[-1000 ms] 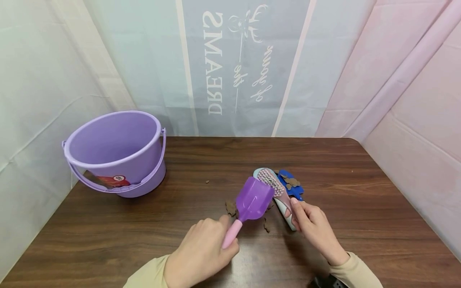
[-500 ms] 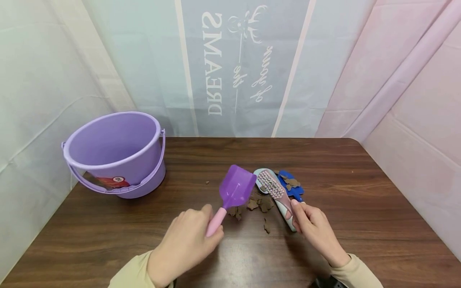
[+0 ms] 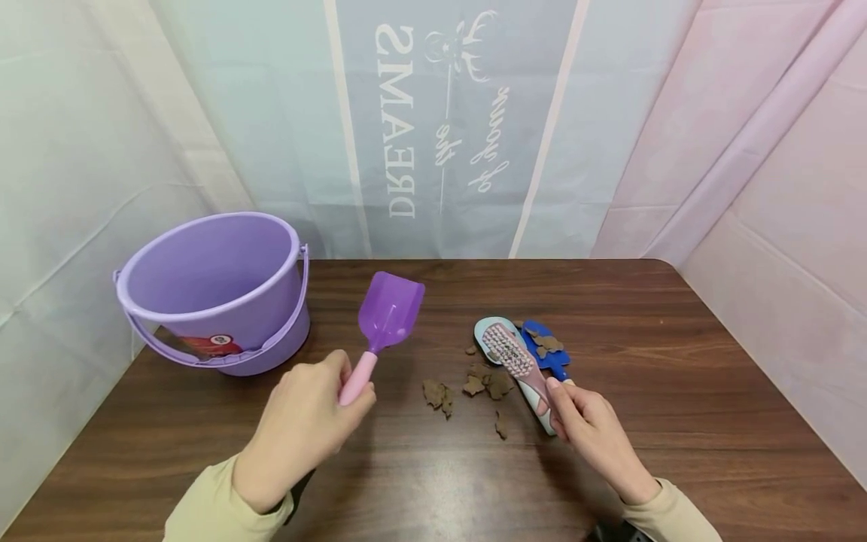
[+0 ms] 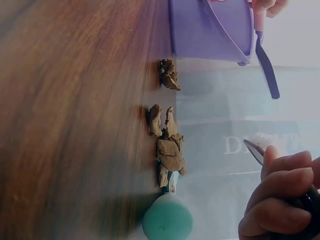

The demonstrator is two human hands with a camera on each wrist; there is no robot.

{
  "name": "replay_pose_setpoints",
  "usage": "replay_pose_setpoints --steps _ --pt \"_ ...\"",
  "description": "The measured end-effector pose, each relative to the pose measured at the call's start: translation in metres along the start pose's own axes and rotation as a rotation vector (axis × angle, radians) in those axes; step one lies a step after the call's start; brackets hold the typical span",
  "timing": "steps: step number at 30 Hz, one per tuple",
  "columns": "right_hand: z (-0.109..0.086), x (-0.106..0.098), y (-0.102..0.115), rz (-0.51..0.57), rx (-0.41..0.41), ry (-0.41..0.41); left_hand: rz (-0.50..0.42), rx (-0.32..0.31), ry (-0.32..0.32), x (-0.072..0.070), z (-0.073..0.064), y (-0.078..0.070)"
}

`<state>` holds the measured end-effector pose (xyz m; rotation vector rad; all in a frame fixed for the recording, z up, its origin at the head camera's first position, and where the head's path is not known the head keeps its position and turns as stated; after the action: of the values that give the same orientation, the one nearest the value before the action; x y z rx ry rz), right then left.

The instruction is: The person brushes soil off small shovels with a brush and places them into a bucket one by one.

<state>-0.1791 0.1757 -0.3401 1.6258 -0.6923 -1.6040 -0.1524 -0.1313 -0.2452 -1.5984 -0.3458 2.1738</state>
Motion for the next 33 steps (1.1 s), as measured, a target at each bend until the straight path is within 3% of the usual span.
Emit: replay_pose_setpoints --steps 17,33 --pt "-0.001 0.001 -0.002 0.004 0.010 0.007 0.077 -0.032 -0.136 -0.059 0.013 0.038" --pt "-0.005 -0.007 -0.005 0.000 -0.009 -0.024 0.102 -0.164 -0.118 -0.083 0.030 0.089"
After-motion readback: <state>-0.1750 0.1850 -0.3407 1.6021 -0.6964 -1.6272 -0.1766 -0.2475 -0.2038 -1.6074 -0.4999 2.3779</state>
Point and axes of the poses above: each hand's wrist, its own z-axis towards the middle knuckle, its own x-axis out of the palm, y = z × x, the point moved 9 cm from there along z, towards the middle knuckle, and after that the axes turned 1 degree about -x, right-handed, at the moved point
